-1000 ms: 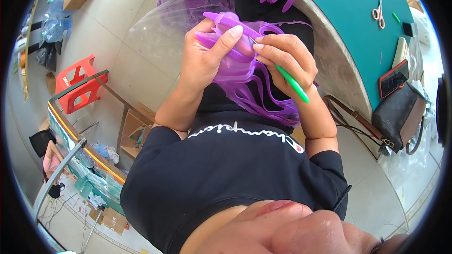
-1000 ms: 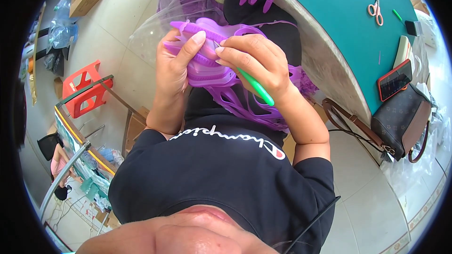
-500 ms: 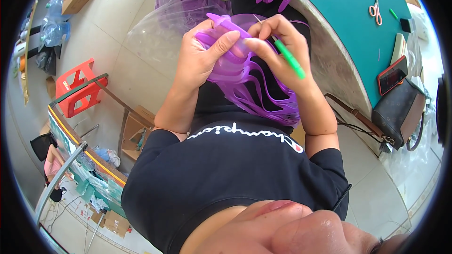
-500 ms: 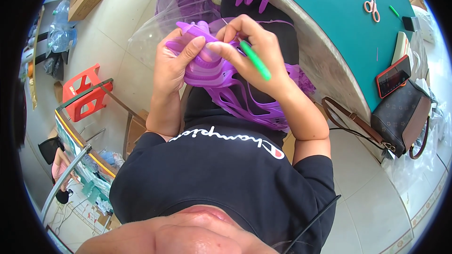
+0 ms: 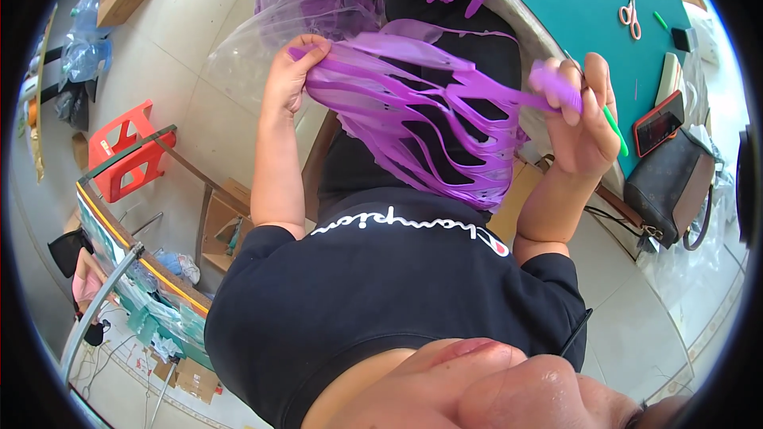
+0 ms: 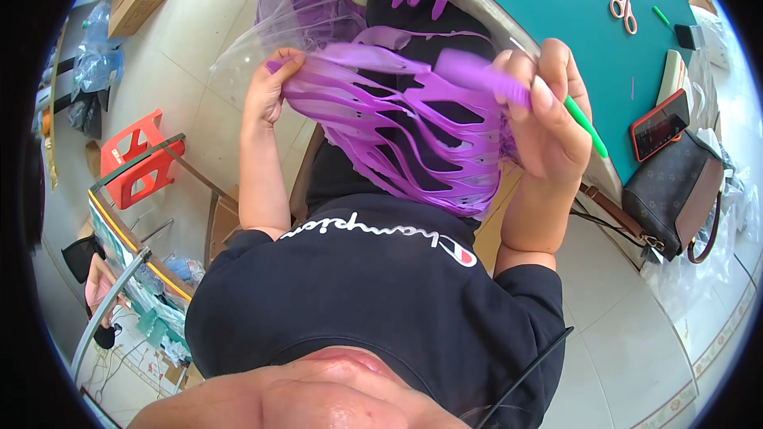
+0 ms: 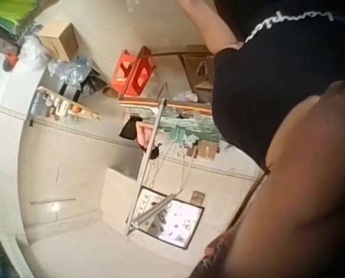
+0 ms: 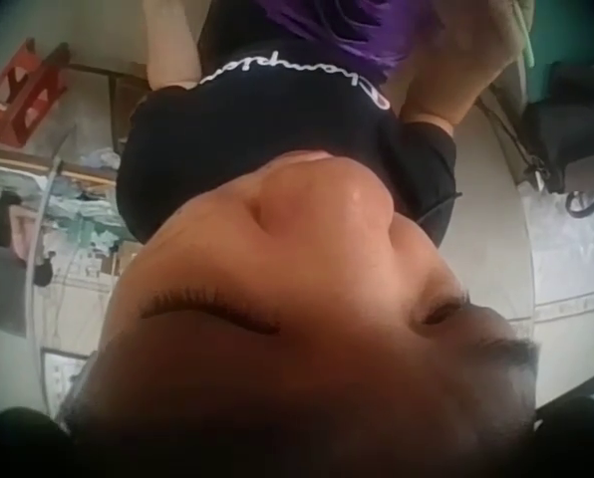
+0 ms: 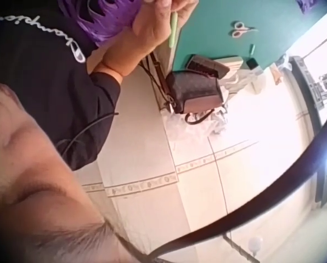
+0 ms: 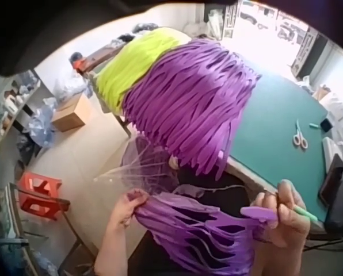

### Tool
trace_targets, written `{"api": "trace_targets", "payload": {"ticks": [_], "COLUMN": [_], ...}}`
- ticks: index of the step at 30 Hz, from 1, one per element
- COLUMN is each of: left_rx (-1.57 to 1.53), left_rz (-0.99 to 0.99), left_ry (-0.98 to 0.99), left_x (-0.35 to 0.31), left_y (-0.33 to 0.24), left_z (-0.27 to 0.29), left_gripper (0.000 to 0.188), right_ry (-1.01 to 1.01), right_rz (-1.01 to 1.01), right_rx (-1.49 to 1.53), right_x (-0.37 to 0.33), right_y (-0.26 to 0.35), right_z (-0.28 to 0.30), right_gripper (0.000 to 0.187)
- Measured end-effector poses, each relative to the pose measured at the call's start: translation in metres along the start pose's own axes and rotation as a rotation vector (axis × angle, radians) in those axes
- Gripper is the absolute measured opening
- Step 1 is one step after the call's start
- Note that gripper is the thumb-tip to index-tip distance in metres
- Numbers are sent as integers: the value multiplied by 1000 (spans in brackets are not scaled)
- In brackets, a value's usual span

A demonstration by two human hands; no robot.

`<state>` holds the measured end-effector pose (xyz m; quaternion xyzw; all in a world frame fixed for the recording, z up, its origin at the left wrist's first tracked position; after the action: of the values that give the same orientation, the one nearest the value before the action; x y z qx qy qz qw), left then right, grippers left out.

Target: Bundling and marking purple mesh fabric strips at a factory workstation.

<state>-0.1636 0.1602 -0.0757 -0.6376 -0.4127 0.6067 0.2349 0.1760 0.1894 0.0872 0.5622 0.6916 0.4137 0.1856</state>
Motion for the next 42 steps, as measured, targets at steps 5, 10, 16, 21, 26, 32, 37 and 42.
{"api": "trace_targets", "payload": {"ticks": [5, 10, 16, 21, 26, 32, 37, 42], "left_rx": [572, 437, 563, 744, 761, 759, 666, 439], "left_rz": [-709, -973, -771, -769, -781, -786, -1061, -782], "left_ry": [-297, 255, 332, 336, 275, 233, 56, -26], "left_x": [-8, -45, -27, -23, -23, -41, -83, -100], "left_y": [-12, -6, 54, 56, 61, 43, 20, 1], "left_z": [-37, -127, -141, -149, -148, -161, -163, -195], "left_gripper": [53, 75, 86, 87, 88, 85, 71, 44], "right_ry": [-13, -2, -1, -90, -247, -218, -121, 55], "right_rz": [-39, -87, 145, 361, 399, 170, 233, 365], "right_rx": [-87, -138, -95, -26, -8, -177, -108, -485], "right_x": [1, 5, -5, -49, -88, -81, -44, 9], "right_y": [-28, -54, -20, 97, 155, 89, 58, 42], "right_z": [1, -14, -17, 10, 32, 25, 21, -57], "right_gripper": [20, 20, 21, 20, 26, 20, 21, 10]}}
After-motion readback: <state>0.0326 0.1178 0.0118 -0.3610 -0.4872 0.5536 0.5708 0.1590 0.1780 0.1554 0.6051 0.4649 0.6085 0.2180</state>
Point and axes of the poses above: each hand's wrist, its own x-axis towards the middle knuckle, its own z-axis out of the back of the hand, y = z × x, the point moved 3 cm from there along x, towards the middle knuckle, and after that the axes turned 8 degrees about z, right-handed, at the moved point
